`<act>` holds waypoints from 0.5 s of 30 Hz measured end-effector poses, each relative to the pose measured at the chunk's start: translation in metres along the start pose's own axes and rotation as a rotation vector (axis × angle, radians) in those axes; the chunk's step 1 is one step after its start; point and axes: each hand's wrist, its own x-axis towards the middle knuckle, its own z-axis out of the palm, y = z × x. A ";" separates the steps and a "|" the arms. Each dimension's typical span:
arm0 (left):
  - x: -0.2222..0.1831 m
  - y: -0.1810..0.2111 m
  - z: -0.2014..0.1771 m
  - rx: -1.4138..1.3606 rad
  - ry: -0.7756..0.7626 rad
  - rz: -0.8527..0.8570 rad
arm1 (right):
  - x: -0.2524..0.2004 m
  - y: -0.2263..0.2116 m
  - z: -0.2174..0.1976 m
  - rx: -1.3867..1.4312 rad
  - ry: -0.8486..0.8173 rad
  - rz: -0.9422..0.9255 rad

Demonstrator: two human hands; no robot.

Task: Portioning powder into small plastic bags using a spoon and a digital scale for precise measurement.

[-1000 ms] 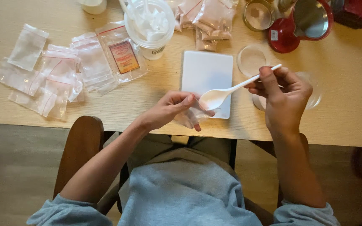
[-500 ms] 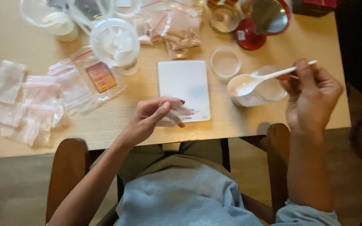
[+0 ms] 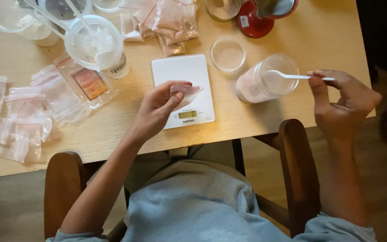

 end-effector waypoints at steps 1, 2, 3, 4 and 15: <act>0.003 -0.002 0.000 -0.003 0.003 -0.006 | -0.001 -0.001 -0.001 0.002 -0.006 0.003; 0.005 -0.003 -0.001 -0.038 -0.003 -0.018 | -0.002 -0.001 0.000 -0.006 -0.012 0.010; 0.007 -0.005 -0.003 -0.074 -0.009 -0.031 | -0.002 -0.002 0.001 -0.014 -0.018 0.017; 0.009 -0.007 -0.005 -0.070 0.000 -0.033 | -0.005 0.001 0.002 -0.005 -0.020 0.014; 0.032 -0.033 -0.023 -0.329 -0.017 -0.091 | -0.011 0.008 0.009 0.034 0.013 0.056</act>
